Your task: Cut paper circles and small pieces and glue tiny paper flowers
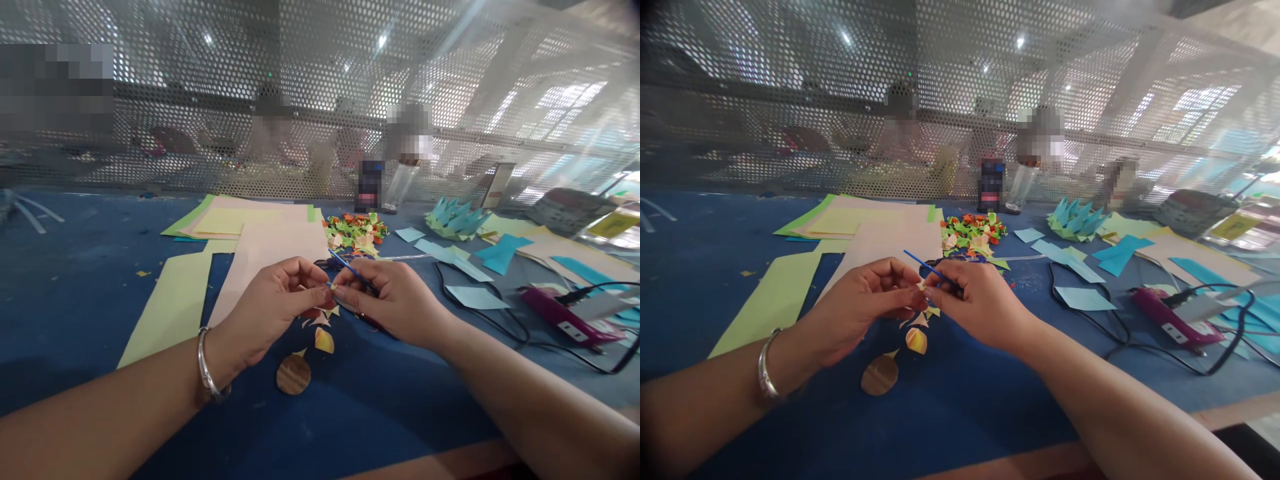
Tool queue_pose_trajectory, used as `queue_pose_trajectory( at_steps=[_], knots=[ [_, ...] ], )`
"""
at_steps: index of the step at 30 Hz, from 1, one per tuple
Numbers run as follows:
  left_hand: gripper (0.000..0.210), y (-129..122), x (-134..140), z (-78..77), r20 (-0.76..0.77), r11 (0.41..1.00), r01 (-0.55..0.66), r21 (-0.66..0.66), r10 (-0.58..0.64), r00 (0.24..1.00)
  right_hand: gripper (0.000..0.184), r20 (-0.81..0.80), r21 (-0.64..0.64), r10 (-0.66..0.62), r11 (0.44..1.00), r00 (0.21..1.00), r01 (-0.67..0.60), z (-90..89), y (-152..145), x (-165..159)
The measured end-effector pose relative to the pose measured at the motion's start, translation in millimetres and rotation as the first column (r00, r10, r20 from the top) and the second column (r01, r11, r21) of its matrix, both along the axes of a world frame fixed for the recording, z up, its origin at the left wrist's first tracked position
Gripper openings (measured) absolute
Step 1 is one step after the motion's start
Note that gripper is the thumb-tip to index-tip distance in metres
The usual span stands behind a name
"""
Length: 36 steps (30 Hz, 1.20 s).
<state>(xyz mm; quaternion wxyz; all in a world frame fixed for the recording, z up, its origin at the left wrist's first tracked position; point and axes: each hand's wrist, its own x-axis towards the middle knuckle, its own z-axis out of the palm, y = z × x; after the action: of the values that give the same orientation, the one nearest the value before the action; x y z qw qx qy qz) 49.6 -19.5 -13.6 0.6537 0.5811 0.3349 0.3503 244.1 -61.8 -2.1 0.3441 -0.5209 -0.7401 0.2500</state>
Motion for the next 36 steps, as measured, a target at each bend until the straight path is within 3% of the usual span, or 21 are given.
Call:
queue_pose_trajectory(
  at_steps=[7,36],
  knots=[
    [0.026,-0.3,0.7,-0.7,-0.003,0.998,-0.065,-0.003,0.065,0.998,0.013,-0.026,0.004,-0.007,1.0,1.0,0.007,-0.9,-0.5,-0.8],
    [0.031,-2.3,1.6,-3.4,-0.003,0.996,-0.08,0.036,0.08,0.997,0.013,-0.056,0.03,-0.039,0.999,0.998,0.041,-1.9,-0.3,-3.3]
  ],
)
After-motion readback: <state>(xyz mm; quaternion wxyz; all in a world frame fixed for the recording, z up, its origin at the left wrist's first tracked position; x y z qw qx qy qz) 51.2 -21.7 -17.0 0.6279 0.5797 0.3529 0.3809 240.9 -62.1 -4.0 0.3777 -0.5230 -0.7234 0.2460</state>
